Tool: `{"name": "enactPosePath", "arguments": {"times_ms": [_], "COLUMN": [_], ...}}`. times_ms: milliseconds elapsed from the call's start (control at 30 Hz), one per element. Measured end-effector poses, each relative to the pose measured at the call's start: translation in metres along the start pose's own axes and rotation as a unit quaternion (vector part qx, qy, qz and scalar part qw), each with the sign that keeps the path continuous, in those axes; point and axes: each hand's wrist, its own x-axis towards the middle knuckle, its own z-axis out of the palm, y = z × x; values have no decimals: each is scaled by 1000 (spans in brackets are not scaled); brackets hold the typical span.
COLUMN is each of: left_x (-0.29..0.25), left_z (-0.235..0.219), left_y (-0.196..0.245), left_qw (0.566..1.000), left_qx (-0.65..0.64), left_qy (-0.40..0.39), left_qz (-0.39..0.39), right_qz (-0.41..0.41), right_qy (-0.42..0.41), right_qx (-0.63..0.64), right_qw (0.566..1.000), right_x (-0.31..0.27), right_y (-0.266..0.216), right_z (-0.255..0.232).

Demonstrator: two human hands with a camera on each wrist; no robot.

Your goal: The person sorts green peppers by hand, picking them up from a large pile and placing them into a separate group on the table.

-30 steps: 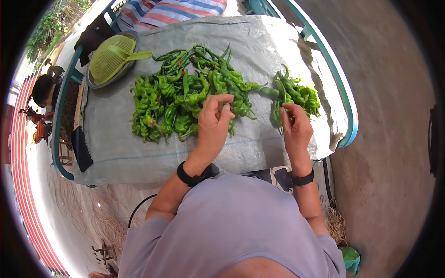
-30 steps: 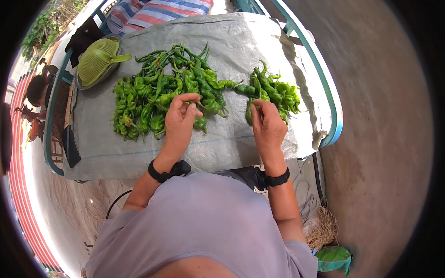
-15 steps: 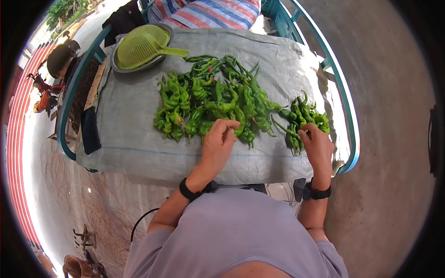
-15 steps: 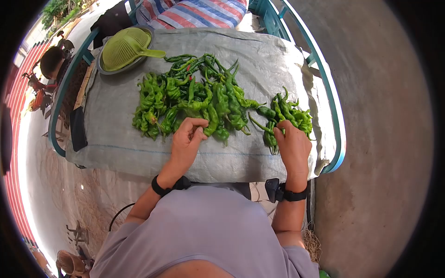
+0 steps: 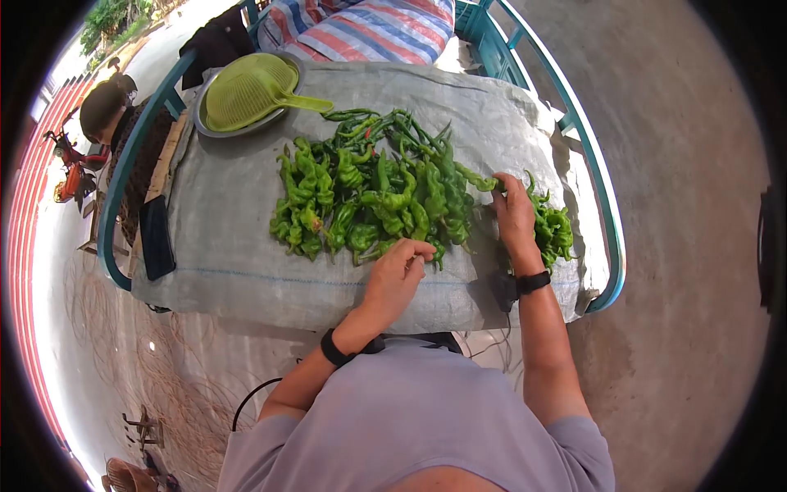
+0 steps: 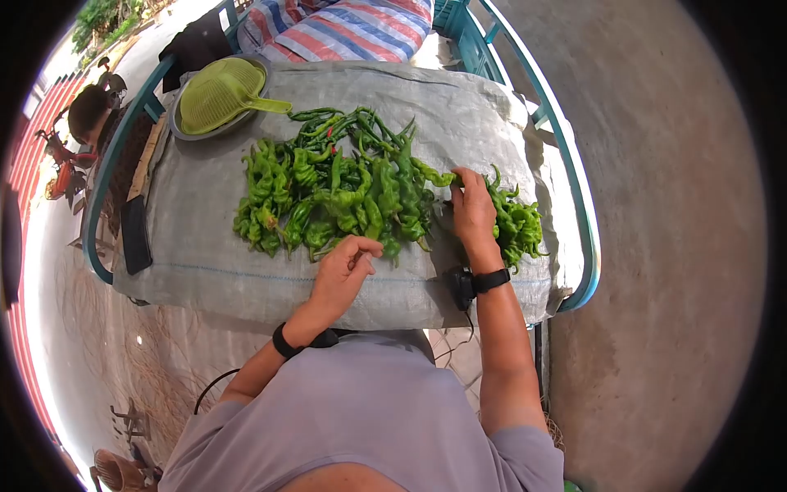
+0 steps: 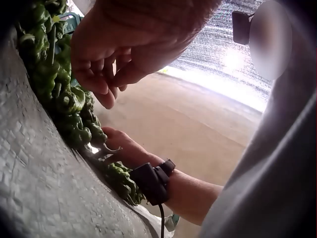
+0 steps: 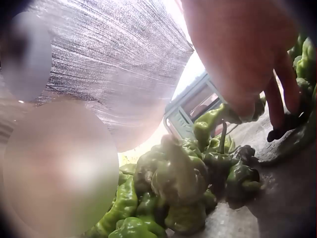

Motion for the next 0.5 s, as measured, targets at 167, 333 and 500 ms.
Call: {"name": "enactPosePath", "arguments": {"times_ms": [167,333,500], "left_x": [8,31,50], "left_z": [1,7,34], "left_y": [16,38,40], "left_qw": [1000,999,975], "left_qx": [3,-32,-159], "left_qy": [3,-31,-127], "left_qz": [-7,29,-85], "right_qz": [108,191,247], "right_qy": [33,-120,-357], "right_qx": [249,621,598], "right_qw": [962,751,674], "right_x": [-7,-39,-78], "right_y": [-22,-49,-62], "right_z": [-25,-54,-63]}}
